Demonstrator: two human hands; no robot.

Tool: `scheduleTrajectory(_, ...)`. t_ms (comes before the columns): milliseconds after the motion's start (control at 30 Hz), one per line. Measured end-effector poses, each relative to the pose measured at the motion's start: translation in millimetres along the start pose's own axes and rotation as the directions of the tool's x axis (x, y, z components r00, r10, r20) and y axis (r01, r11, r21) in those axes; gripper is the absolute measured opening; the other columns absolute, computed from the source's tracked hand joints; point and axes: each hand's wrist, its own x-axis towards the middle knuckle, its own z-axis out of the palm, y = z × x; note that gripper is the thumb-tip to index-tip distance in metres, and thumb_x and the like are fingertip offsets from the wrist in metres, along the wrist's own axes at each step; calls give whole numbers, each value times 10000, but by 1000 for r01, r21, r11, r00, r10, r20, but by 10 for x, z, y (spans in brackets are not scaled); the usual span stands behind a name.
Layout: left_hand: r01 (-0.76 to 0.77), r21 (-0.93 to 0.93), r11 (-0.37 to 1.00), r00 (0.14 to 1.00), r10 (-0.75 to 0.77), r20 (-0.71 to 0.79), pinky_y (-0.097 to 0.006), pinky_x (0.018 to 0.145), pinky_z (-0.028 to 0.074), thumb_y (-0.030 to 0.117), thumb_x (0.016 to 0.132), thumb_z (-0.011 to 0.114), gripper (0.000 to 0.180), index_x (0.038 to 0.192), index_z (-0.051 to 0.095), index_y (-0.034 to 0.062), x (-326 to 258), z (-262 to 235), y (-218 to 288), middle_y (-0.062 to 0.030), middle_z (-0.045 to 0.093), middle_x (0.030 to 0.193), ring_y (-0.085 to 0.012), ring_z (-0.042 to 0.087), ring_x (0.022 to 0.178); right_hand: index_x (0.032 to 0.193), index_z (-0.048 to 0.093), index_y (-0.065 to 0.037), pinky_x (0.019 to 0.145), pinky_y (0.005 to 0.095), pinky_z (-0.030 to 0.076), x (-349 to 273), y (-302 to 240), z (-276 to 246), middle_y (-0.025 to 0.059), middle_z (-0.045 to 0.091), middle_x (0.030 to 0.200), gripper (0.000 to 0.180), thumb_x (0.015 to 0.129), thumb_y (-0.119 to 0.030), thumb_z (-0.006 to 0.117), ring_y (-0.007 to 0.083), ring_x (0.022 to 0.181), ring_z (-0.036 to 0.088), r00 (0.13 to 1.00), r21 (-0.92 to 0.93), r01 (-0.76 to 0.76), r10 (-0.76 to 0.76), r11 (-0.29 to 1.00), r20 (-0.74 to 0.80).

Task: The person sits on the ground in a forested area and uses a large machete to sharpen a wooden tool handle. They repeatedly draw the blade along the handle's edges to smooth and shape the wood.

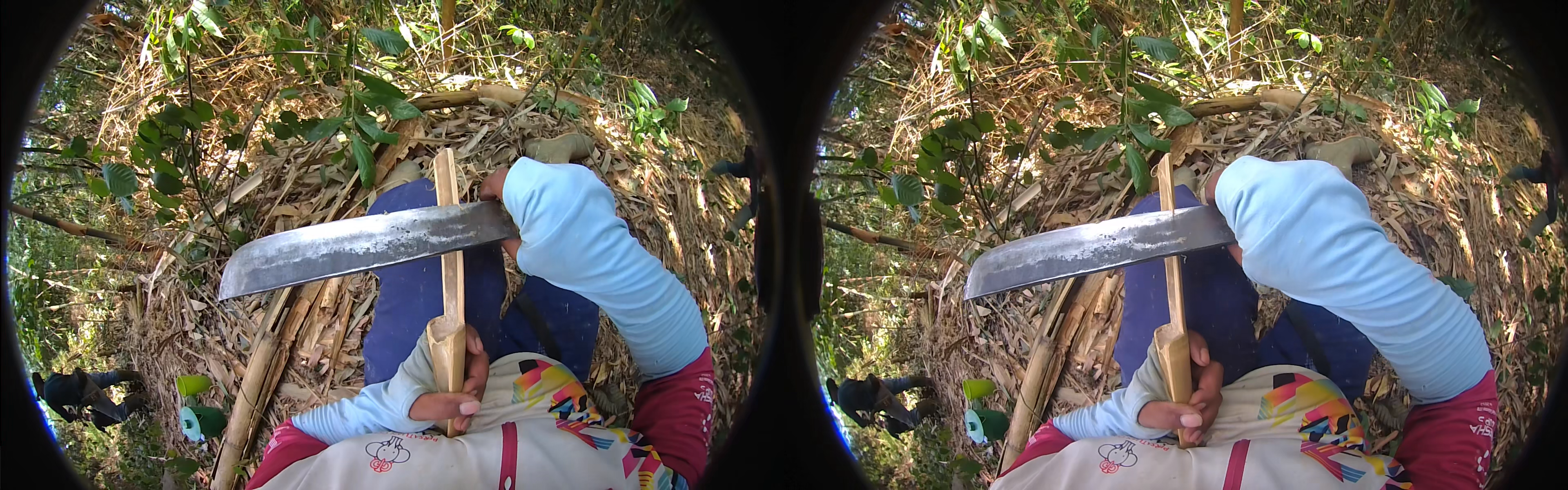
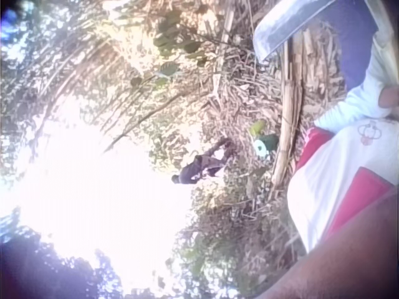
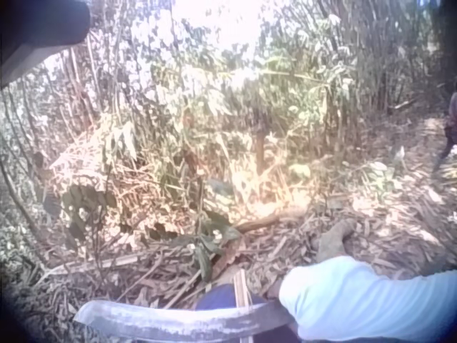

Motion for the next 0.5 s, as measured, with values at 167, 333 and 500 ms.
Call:
scheduleTrajectory(167,14,7,1000,1000,-14,17,-318,564,522,-126,813,609,600,1228,291,169,2,-8,9,-84,450,848,-184,578,636,1047,639,-82,729,363,536,60,31,-4,124,670,908,458,618,-78,799,301,827,676,1000,-66,8,-8,998,-5)
scheduleTrajectory(333,1,31,1000,1000,-1,19,-309,567,521,-127,811,605,592,1223,289,159,11,5,15,-85,447,844,-178,568,624,1048,638,-79,727,361,532,118,50,-56,127,673,914,431,644,-78,788,300,825,675,999,-48,-13,12,999,-30)
scheduleTrajectory(500,-33,1,999,999,33,-20,-285,556,529,-129,799,613,585,1223,301,127,10,36,-12,-84,482,854,-151,592,611,1052,634,-65,723,363,526,229,45,-95,139,669,900,400,676,-77,771,303,816,669,998,-93,-67,66,993,-14)
